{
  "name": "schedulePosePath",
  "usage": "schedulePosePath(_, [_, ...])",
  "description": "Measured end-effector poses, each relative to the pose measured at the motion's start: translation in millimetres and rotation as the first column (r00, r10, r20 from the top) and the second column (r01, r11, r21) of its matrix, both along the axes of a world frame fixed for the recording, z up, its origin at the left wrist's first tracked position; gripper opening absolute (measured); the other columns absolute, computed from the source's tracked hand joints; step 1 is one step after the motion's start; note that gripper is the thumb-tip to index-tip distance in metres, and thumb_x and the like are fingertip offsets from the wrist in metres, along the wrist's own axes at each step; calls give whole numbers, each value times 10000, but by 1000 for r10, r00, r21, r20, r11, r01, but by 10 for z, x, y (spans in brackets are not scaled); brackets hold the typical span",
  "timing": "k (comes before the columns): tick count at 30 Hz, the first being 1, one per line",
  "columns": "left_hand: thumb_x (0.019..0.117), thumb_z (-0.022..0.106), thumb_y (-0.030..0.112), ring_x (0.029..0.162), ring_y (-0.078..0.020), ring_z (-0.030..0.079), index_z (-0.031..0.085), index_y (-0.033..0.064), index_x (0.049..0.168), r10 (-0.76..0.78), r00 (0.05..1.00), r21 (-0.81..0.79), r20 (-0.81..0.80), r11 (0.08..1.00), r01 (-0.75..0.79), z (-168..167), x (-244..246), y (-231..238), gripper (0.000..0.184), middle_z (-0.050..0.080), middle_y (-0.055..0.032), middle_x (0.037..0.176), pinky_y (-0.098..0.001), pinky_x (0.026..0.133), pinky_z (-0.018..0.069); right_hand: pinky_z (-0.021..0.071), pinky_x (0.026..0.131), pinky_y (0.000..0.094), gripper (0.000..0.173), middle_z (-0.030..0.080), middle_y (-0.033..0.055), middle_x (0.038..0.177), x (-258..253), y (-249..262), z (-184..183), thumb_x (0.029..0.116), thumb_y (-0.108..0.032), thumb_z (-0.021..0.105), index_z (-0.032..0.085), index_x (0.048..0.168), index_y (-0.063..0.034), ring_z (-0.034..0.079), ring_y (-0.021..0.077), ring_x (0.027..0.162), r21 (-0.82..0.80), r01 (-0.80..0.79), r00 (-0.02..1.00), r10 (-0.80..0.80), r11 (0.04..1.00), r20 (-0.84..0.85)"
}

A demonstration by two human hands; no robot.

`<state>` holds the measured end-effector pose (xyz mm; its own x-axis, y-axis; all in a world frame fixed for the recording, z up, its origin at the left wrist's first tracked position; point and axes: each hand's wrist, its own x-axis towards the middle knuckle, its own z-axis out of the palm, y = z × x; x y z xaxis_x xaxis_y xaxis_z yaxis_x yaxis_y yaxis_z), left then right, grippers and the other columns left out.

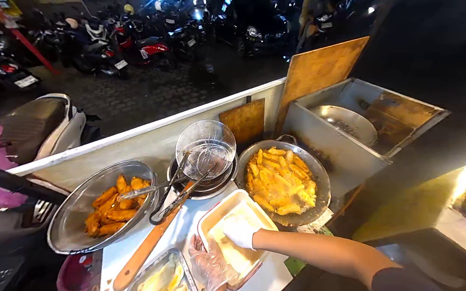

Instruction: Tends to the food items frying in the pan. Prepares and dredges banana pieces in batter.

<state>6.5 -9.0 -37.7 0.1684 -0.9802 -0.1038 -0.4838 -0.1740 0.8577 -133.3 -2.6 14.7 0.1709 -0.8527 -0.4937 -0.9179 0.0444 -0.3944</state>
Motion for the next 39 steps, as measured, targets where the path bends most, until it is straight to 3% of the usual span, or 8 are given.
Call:
schedulePosePath(4, [924,724,117,1305,-321,576,450,-17,1479,-6,999,-5,-52,1000,6,15,4,12,633,603,-226,1386,-463,1115,448,500,994,588,255,675,215,1202,-236,170,201,996,-202,596,690,1119,0,628,393,1184,-228,93,993,-75,969,86])
schedulePosePath(12, [919,699,58,1320,-331,561,428,-42,1489,-53,997,-4,-47,999,53,-12,41,-2,639,569,-262,1411,-428,1128,439,518,964,547,275,675,221,1128,-315,690,40,972,-207,635,668,1135,11,653,384,1103,-212,186,963,-135,960,232])
schedulePosePath(20, [906,711,175,1245,-301,613,482,-22,1452,-76,997,-90,-14,993,75,-406,192,-126,625,624,-221,1341,-457,1065,494,537,699,371,320,672,-13,832,-1331,930,694,789,-433,850,718,890,-161,633,122,775,-53,675,609,-515,736,603])
schedulePosePath(23, [895,721,143,1257,-317,605,462,-22,1474,-78,997,-105,-15,992,76,-474,218,-123,655,610,-238,1361,-453,1070,492,570,808,425,385,715,12,904,-1728,877,826,731,-455,892,743,923,-156,675,151,871,7,780,517,-651,626,556])
schedulePosePath(28, [929,665,40,1361,-333,518,366,-81,1509,-92,994,-5,-64,996,92,-71,112,-54,663,501,-310,1457,-396,1151,415,538,929,531,323,718,116,1035,-2371,563,-55,792,-335,831,745,992,-96,673,268,1020,34,833,503,-781,552,371])
schedulePosePath(32, [906,723,149,1240,-214,623,431,-20,1485,-81,997,-73,17,994,82,-428,222,-116,669,605,-205,1374,-314,1046,513,483,1057,577,359,688,211,1215,-2723,279,-1184,931,-308,712,717,1161,-32,632,366,1204,68,776,620,-778,627,100])
schedulePosePath(34, [915,700,75,1323,-269,562,391,-35,1508,-74,997,-13,-18,997,74,-201,148,-68,678,544,-249,1441,-361,1116,453,453,1106,584,365,677,196,1298,-2797,217,-1559,966,-313,672,720,1235,-70,604,365,1279,137,737,668,-744,662,9])
schedulePosePath(39, [918,679,45,1370,-320,515,373,-56,1516,-80,996,5,31,997,80,1,64,-24,679,504,-283,1471,-396,1153,413,481,1094,539,328,703,134,1276,-2702,182,-1280,974,-258,641,725,1267,-138,635,301,1248,59,759,641,-760,648,103])
